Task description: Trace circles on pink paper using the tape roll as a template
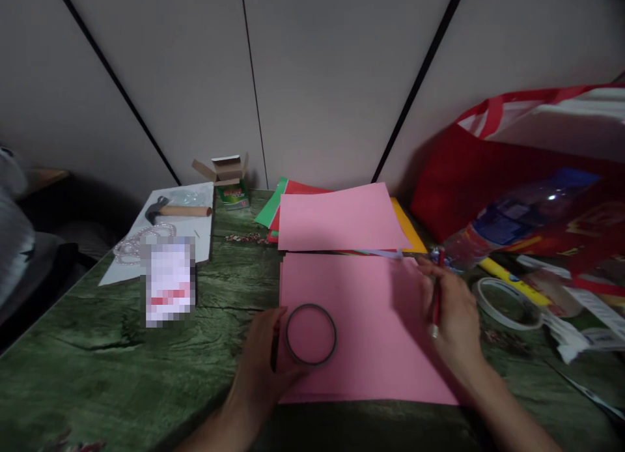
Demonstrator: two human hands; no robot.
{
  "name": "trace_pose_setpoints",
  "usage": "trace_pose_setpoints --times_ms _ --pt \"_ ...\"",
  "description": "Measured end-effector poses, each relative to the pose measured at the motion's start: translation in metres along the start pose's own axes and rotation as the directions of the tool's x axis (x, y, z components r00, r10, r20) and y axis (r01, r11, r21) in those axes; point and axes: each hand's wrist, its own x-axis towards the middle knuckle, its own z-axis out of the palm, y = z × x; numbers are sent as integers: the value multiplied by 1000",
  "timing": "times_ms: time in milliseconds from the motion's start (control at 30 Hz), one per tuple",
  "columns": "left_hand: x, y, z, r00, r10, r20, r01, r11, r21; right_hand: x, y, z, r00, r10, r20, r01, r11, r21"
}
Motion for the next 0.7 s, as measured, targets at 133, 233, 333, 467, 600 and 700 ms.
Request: trace_pose_setpoints --times_ms 133,233,333,467,600,700 --pt "1 -4 2 995 99 -8 -99 993 68 7 -50 13 979 84 186 -172 833 526" --pt "1 -8 4 984 175 -17 -173 979 104 -1 -74 44 900 141 413 -426 484 764" --pt "0 -10 5 976 215 -30 -210 971 119 -14 -78 69 824 261 504 -564 282 776" --pt "0 -10 4 975 222 -19 -219 969 117 -23 -74 73 790 236 565 -609 204 766" --pt "0 -6 2 977 214 -13 -211 969 129 -24 -73 68 782 199 591 -623 229 748" --pt "0 -4 1 975 224 -5 -221 966 138 -24 -75 68 776 173 606 -630 189 753"
